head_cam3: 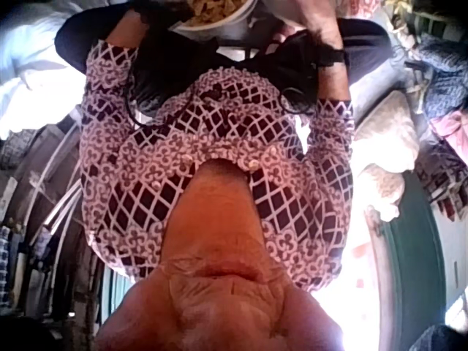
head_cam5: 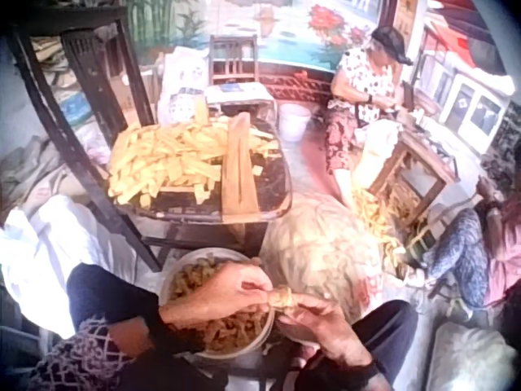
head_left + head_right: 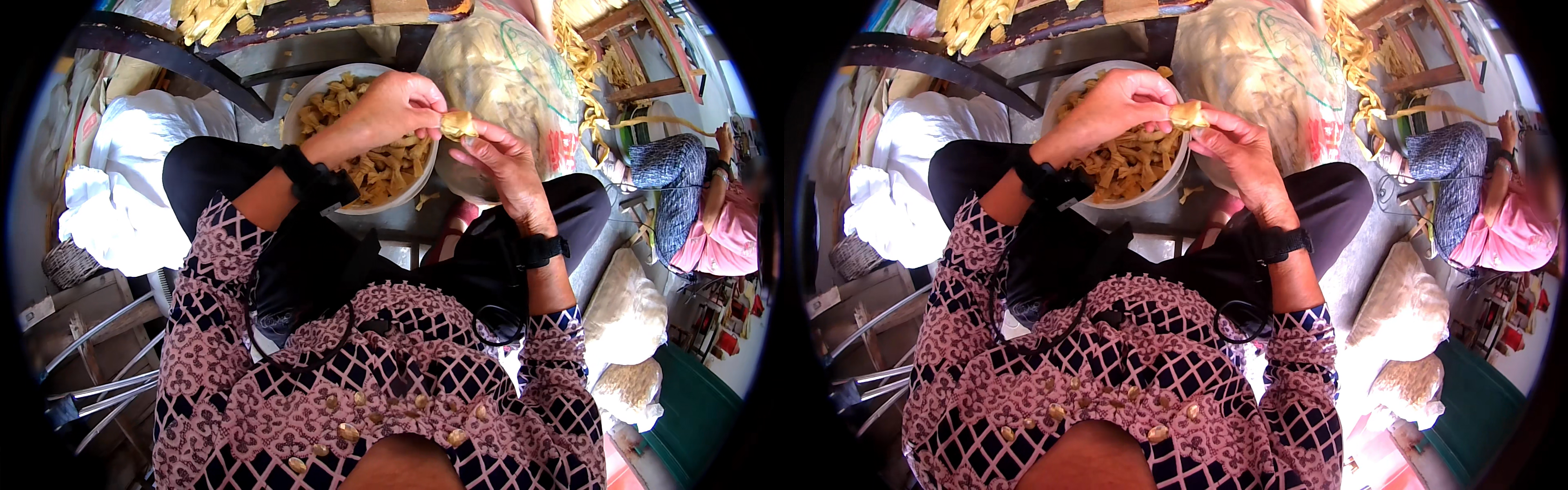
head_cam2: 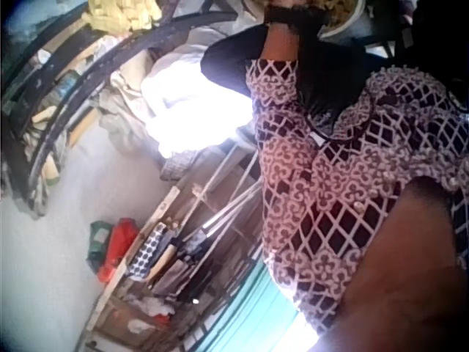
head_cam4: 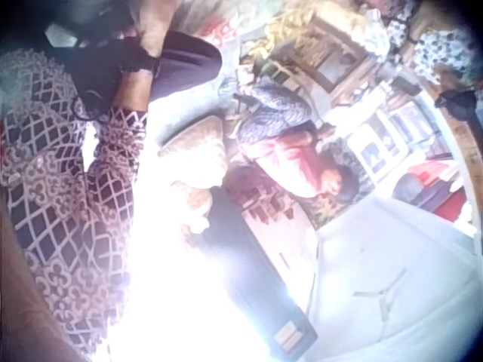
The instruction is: The person ties strips of bean curd skin into knots by hand, takes additional strips from a large plastic bag, and places the finished knots into a white bucket.
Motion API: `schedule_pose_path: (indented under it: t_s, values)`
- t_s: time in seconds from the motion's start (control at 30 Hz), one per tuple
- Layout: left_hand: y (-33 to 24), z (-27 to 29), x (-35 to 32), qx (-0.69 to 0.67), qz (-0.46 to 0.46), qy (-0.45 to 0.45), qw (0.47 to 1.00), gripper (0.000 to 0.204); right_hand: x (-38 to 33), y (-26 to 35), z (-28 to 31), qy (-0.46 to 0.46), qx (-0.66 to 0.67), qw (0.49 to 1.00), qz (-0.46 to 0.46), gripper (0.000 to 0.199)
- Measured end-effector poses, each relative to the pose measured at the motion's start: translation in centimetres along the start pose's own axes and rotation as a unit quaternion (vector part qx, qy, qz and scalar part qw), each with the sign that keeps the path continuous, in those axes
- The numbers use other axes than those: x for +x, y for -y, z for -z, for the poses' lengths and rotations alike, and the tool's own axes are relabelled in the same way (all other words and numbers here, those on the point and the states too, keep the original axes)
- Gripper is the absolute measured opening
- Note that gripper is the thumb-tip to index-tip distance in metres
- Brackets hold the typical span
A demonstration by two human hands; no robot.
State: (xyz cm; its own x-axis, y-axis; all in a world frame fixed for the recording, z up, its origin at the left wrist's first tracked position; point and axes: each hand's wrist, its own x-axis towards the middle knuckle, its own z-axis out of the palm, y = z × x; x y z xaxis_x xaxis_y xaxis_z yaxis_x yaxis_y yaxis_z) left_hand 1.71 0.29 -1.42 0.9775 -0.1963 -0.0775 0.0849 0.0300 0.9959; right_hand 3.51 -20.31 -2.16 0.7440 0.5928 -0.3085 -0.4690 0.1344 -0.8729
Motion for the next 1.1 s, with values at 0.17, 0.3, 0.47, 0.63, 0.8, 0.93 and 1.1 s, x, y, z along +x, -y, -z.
schedule_pose_path:
  t_s: [0.17, 0.3, 0.47, 0.63, 0.8, 0.93, 1.1]
  values:
    - [0.8, -0.3, 0.3, 0.020, -0.006, 0.023, 1.000, 0.008, -0.7, -0.3, -0.6, 0.029, 0.065, 0.997, -0.005, 0.024]
    - [1.6, -1.2, 0.1, 0.083, -0.022, -0.004, 0.996, 0.009, -0.1, -1.0, -1.6, -0.007, 0.125, 0.992, 0.024, 0.021]
    - [0.0, -1.7, -1.2, 0.168, -0.072, 0.017, 0.983, 0.017, 0.3, -0.6, -2.0, -0.109, -0.094, 0.988, 0.062, 0.026]
    - [0.2, -1.2, -0.9, 0.313, -0.141, -0.031, 0.939, 0.024, 0.6, -0.5, -3.2, -0.083, -0.169, 0.976, 0.109, 0.028]
    - [0.2, -1.9, -1.1, -0.006, -0.017, -0.048, 0.999, 0.027, 1.0, 0.1, -3.4, -0.037, -0.208, 0.961, 0.178, 0.025]
    - [-3.3, -0.7, -2.1, -0.184, 0.089, -0.027, 0.978, 0.036, -0.5, 2.2, -4.0, -0.056, -0.163, 0.978, 0.119, 0.020]
    - [-4.5, -1.0, -3.1, -0.202, 0.095, -0.014, 0.975, 0.042, -3.5, 2.5, -3.0, -0.048, -0.193, 0.973, 0.120, 0.014]
